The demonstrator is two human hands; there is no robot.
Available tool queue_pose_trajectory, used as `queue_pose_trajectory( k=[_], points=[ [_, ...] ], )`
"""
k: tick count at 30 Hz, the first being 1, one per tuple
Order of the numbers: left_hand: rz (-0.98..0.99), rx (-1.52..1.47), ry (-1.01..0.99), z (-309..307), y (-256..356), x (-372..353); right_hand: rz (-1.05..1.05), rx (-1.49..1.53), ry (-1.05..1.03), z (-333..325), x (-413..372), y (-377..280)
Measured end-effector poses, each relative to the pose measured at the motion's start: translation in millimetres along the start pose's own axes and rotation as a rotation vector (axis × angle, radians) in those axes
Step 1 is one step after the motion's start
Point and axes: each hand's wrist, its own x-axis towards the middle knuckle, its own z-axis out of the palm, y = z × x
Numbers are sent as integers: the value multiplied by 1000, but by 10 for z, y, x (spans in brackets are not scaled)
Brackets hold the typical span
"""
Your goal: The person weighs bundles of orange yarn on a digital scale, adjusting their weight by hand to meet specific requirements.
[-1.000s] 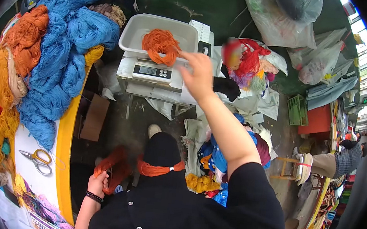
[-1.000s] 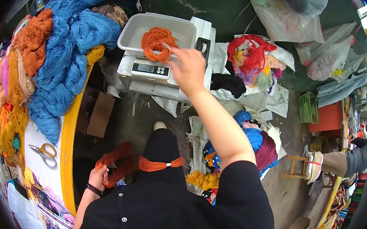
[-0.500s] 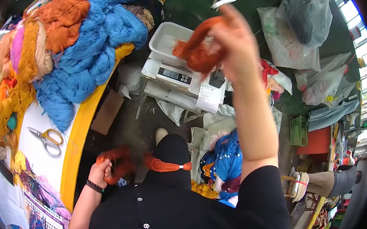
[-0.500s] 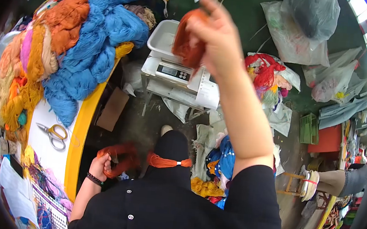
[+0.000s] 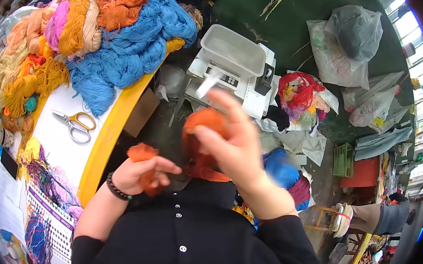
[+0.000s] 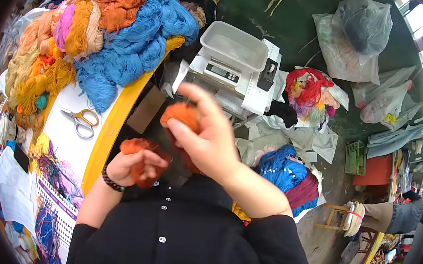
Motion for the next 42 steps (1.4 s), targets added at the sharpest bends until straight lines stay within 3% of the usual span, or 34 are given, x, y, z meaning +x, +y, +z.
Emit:
queue_pose_trajectory(
  k=[1,3,4,7,13,19,26,35,42],
  points=[
    [-17,66,8,141,64,42,51,80,-24,36,0,344],
    [112,-56,125,404,-19,147,31,120,-60,104,-92,751],
    [219,-58,250,420,-91,156,139,179,-62,159,-175,733],
    [405,-70,295,473,-125,135,11,92,-35,235,-295,869],
    [459,-84,445,402,-265,33,-58,28,-54,317,-401,951],
    [476,-176,419,473,-221,-69,89,203,-42,393,-431,885],
    [471,-214,442,484,-225,-76,46,296,-43,413,-413,949],
    [453,-176,504,426,-312,-3,85,158,-51,355,-477,937],
    [446,-268,531,486,-319,23,109,295,3,353,-460,1002]
  ],
)
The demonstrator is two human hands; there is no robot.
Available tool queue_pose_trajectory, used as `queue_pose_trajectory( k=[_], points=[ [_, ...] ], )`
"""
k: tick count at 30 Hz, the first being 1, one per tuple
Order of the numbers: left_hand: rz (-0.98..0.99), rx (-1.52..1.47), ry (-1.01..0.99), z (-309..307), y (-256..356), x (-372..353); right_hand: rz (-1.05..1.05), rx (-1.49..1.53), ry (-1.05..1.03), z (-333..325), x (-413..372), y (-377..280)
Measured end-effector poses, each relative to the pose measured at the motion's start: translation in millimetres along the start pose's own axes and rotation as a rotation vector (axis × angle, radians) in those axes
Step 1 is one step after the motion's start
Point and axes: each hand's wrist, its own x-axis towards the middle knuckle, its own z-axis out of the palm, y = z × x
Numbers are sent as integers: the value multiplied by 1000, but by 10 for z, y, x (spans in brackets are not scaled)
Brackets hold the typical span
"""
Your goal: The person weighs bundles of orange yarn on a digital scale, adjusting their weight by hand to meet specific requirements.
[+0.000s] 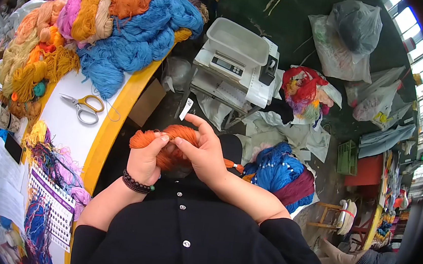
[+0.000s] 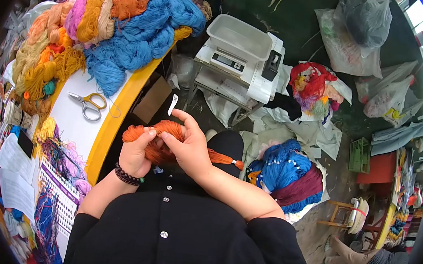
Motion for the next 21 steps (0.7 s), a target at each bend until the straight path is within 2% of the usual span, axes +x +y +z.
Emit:
queue_pose_trajectory(
  k=[2,4,6,8,9,10,12,13,14,15,16,17,19,20,21],
  points=[
    [11,5,10,-17,-10,-2,-10,42,9,-6,1,12],
    [62,133,-55,-43,5,6,8,-13,-4,-31,15,-9],
    [126,196,26,11,48,-6,12,-46,-27,-112,28,35],
    [233,305,-4,-49,194,18,16,-78,-48,-205,8,65],
    [346,419,-81,-74,329,52,41,-54,-99,-262,-22,60],
    [343,349,-135,-80,514,90,66,-29,-148,-329,-54,47],
    [358,200,53,-79,900,109,132,-42,-189,-501,-124,-23],
    [404,179,-18,-169,1144,124,163,-47,-208,-600,-169,-77],
    [377,90,-118,-453,1423,209,219,-98,-237,-756,-207,-152],
    [351,-98,14,-806,1738,321,224,-118,-209,-894,-237,-175],
    [181,-372,-294,-1057,2083,354,230,-135,-182,-1031,-268,-180],
    [271,-394,-155,-995,2304,250,240,-210,-158,-1185,-298,-217],
    [307,-602,-259,-1510,2831,263,218,-263,-117,-1422,-332,-277],
    [416,-582,-303,-2436,3301,453,195,-324,-46,-1550,-337,-237],
    [403,-574,-312,-2456,3352,539,208,-454,27,-1631,-348,-310]
  ],
)
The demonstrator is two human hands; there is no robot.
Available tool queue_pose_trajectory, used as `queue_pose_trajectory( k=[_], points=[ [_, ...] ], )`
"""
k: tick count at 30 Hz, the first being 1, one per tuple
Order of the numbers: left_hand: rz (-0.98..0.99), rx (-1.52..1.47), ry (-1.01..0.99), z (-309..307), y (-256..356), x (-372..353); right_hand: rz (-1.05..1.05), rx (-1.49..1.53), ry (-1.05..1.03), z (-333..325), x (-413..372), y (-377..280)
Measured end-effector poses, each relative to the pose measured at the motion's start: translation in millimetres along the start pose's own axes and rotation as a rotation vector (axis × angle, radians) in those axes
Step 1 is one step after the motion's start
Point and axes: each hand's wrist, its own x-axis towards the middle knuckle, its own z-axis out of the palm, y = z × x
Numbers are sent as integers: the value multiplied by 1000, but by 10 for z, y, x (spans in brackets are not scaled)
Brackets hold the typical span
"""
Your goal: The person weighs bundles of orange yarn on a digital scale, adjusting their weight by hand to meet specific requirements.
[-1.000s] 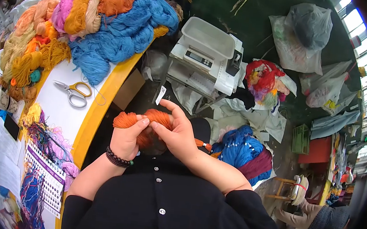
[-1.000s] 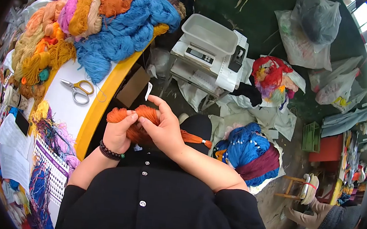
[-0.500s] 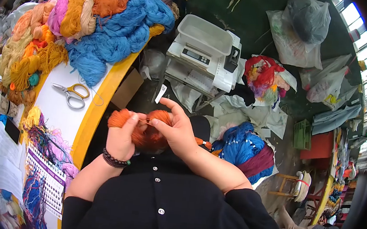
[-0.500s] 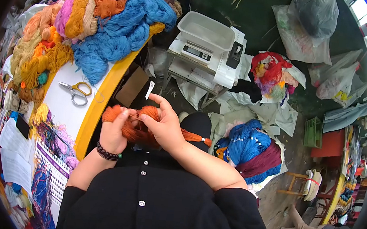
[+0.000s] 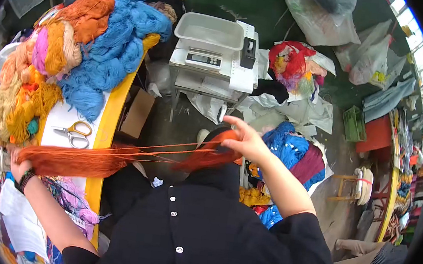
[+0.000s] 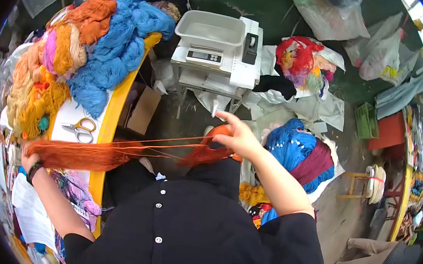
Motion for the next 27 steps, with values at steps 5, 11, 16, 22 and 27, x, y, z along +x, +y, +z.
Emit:
queue_pose_trajectory(
  k=[5,11,16,22,27],
  points=[
    [224,26,-16,-312,948,-89,-169,45,115,-146,110,28],
    [-595,238,-378,620,-2259,-658,-586,-521,-108,664,126,-608],
    [-919,769,-243,774,-3651,-1196,-592,-862,-356,1185,-95,-1097],
    [-1015,955,-297,1058,-3676,-1363,-441,-852,-328,1126,-250,-1341],
    [-652,1142,-566,1127,-3675,-1438,-337,-312,-323,1081,-188,-1059]
  ],
)
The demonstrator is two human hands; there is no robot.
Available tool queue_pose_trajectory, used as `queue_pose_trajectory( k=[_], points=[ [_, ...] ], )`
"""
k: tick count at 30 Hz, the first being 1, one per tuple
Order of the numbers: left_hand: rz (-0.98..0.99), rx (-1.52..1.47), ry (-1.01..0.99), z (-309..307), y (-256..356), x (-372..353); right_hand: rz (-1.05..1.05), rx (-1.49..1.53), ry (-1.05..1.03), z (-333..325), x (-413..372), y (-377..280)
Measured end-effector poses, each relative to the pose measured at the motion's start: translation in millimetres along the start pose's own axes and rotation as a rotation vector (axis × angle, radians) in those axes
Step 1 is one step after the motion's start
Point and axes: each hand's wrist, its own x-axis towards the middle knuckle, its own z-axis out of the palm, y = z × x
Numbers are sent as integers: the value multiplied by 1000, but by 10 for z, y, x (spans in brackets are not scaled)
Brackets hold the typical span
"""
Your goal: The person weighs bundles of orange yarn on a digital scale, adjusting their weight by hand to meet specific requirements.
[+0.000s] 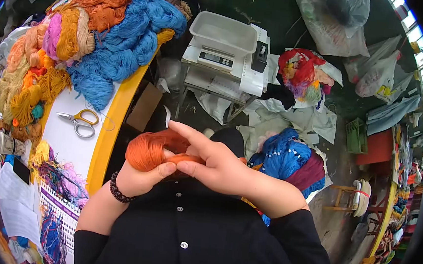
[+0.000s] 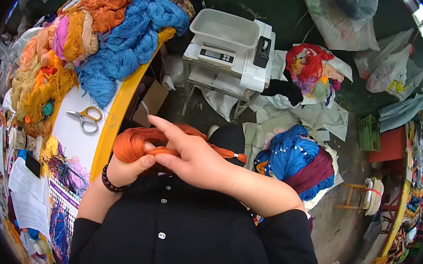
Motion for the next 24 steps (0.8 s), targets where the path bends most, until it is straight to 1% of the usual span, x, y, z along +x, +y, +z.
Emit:
queue_pose_trajectory(
  k=[1,2,3,5,6,8,9,11,12,13,15,16,18,19,21,22,23,24],
  points=[
    [52,39,102,31,-6,-12,-15,96,78,28,4,108],
    [30,58,144,16,-25,-18,-30,193,157,64,10,220],
    [31,59,144,26,4,-14,-118,352,332,147,23,318],
    [-20,126,254,72,86,4,-179,304,468,73,-12,367],
    [-25,113,296,95,67,14,-123,469,471,87,-30,326],
    [-59,64,297,67,-3,6,-104,417,435,147,-71,349],
    [-94,17,296,60,-23,13,-110,397,460,191,-62,343],
    [-71,-23,292,98,-24,45,-136,212,447,193,-44,402],
    [-49,-61,293,109,-25,53,-107,291,469,235,-17,422],
    [-49,-62,294,98,-45,44,-106,291,468,261,9,445],
    [-48,-9,279,62,-96,19,-149,161,596,293,48,477],
    [-48,-9,280,76,-74,22,-150,162,595,272,45,479],
    [-18,56,306,115,-12,25,-269,-197,571,203,44,480],
    [-19,57,307,107,-17,12,-269,-196,570,188,52,442],
    [-15,115,327,75,-34,-20,-110,82,433,156,67,340],
    [-16,115,327,59,-28,-25,-193,130,346,148,110,394],
    [-35,109,310,40,-16,-27,-193,130,346,138,107,392],
    [-54,103,292,31,0,-24,-121,212,251,126,104,349]
  ],
)
